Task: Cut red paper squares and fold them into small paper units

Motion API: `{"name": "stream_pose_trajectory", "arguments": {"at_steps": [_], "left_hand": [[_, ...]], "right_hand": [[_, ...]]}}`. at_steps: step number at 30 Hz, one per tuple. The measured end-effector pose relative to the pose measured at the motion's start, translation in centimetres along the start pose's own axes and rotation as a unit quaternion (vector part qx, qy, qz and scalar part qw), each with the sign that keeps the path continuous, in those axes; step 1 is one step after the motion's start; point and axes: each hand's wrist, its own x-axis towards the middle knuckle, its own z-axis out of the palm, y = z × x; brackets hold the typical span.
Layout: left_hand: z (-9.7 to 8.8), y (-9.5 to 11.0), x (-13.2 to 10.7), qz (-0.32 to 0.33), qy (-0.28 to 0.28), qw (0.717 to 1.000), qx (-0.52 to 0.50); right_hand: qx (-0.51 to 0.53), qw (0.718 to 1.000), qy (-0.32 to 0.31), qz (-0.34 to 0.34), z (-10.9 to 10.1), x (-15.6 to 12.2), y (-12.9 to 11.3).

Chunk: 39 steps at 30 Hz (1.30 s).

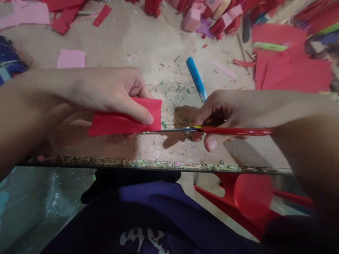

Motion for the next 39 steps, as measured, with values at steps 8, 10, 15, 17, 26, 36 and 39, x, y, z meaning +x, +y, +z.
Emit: {"name": "stream_pose_trajectory", "arguments": {"at_steps": [8, 10, 15, 17, 26, 36, 39], "left_hand": [[0.3, 0.2, -0.2, -0.114, -0.123, 0.979, 0.113], [0.2, 0.2, -0.1, -0.110, -0.147, 0.967, 0.174], [-0.5, 0.3, 0.0, -0.041, -0.266, 0.927, 0.262], [-0.9, 0.3, 0.0, -0.032, -0.279, 0.918, 0.281], [-0.9, 0.1, 0.1, 0.048, -0.249, 0.917, 0.308], [-1.2, 0.1, 0.5, 0.009, -0.270, 0.900, 0.342], [-1.0, -0.3, 0.4, -0.013, -0.258, 0.903, 0.344]], "right_hand": [[-0.180, 0.957, -0.202, 0.107, 0.9, -0.5, -0.5], [-0.196, 0.946, -0.251, 0.063, 0.7, -0.4, -0.5], [-0.258, 0.906, -0.337, -0.010, 0.2, -0.2, -0.5], [-0.274, 0.899, -0.342, -0.009, 0.0, -0.2, -0.4], [-0.294, 0.897, -0.330, -0.011, 0.1, -0.3, -0.2], [-0.337, 0.896, -0.290, -0.011, -0.2, -0.1, 0.1], [-0.331, 0.896, -0.297, -0.017, -0.2, -0.1, 0.1]]}}
